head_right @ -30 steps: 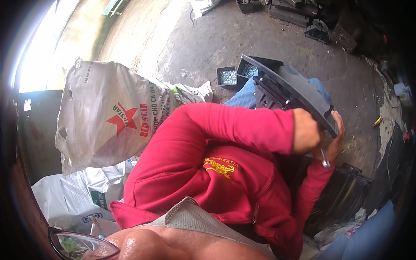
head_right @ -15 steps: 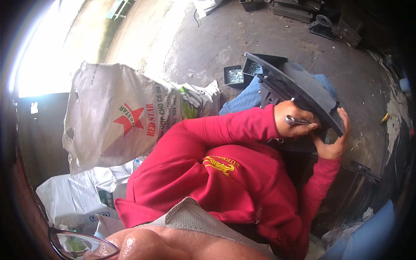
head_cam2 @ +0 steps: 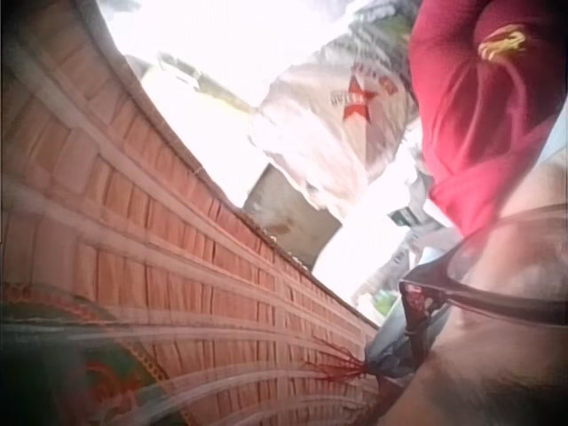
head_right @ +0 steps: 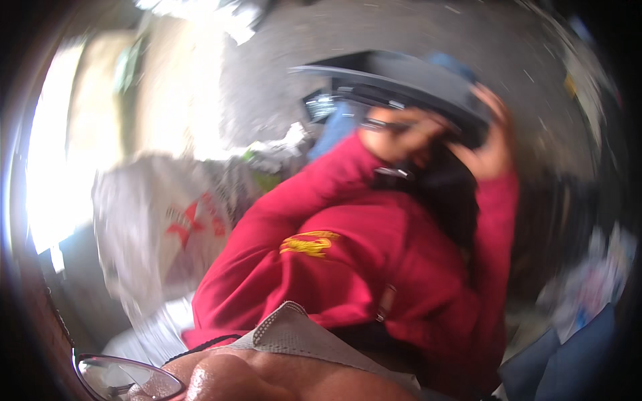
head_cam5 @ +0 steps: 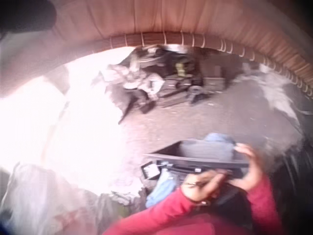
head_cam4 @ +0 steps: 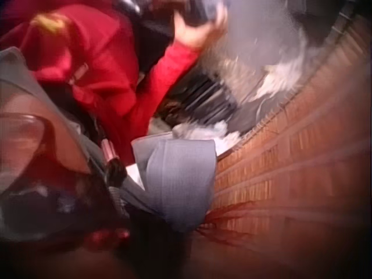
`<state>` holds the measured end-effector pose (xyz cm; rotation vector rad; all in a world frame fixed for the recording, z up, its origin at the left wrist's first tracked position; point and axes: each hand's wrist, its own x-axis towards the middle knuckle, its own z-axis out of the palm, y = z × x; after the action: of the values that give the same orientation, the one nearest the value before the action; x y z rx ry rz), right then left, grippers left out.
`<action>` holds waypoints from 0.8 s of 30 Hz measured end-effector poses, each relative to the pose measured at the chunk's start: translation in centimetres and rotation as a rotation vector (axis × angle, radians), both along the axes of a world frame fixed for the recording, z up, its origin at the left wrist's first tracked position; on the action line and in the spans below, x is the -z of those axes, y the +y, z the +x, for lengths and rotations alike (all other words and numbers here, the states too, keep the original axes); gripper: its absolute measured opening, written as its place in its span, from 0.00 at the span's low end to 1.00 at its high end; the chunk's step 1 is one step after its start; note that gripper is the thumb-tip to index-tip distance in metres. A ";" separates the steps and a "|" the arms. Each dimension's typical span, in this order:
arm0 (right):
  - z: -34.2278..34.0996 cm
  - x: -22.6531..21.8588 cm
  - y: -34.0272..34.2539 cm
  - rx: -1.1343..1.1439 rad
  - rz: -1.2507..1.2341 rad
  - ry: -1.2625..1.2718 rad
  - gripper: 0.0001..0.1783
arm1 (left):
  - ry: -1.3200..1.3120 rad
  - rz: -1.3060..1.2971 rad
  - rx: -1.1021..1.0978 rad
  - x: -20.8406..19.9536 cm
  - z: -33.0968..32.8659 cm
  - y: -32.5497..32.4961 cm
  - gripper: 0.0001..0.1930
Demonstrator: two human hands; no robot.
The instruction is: The person sits on the floor and uses a wrench to tighten screws on a black plastic housing. They repeatedly reposition the housing and adjust fasteners with both hands.
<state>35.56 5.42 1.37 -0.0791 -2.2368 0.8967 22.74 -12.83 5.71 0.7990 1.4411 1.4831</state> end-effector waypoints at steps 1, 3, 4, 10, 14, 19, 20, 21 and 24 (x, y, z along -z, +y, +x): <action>0.0 -0.7 0.1 0.047 0.046 -0.029 0.48 | 0.085 0.023 -0.019 0.0 0.0 0.0 0.12; 0.0 -0.6 0.9 0.001 0.079 0.004 0.50 | 0.568 0.198 -0.011 -0.8 -0.9 -0.4 0.08; -0.4 -0.3 1.4 -0.004 0.069 0.068 0.51 | 0.631 0.167 -0.020 -2.3 -1.0 -0.3 0.07; -0.4 0.0 1.2 0.082 0.114 0.101 0.51 | 0.982 0.137 -0.015 -3.5 0.5 0.8 0.08; -0.4 -0.4 0.6 0.086 0.110 0.091 0.51 | 1.218 0.129 0.018 -3.7 1.4 1.1 0.11; -0.4 0.3 1.1 0.058 0.101 0.117 0.49 | 1.452 0.010 0.168 -4.8 2.1 2.1 0.06; -0.9 0.5 1.0 0.083 0.108 0.164 0.47 | 1.518 -0.056 0.156 -4.8 2.4 2.7 0.05; -1.1 0.8 0.6 0.108 0.127 0.201 0.46 | 1.556 -0.047 0.152 -4.4 2.2 3.3 0.05; -0.7 0.6 0.8 0.135 0.174 0.194 0.45 | 1.518 0.088 0.141 -3.5 1.9 4.4 0.08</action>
<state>34.82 6.26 0.80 -0.0595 -2.0913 0.6083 24.60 -8.40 9.20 2.2736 2.2182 0.6682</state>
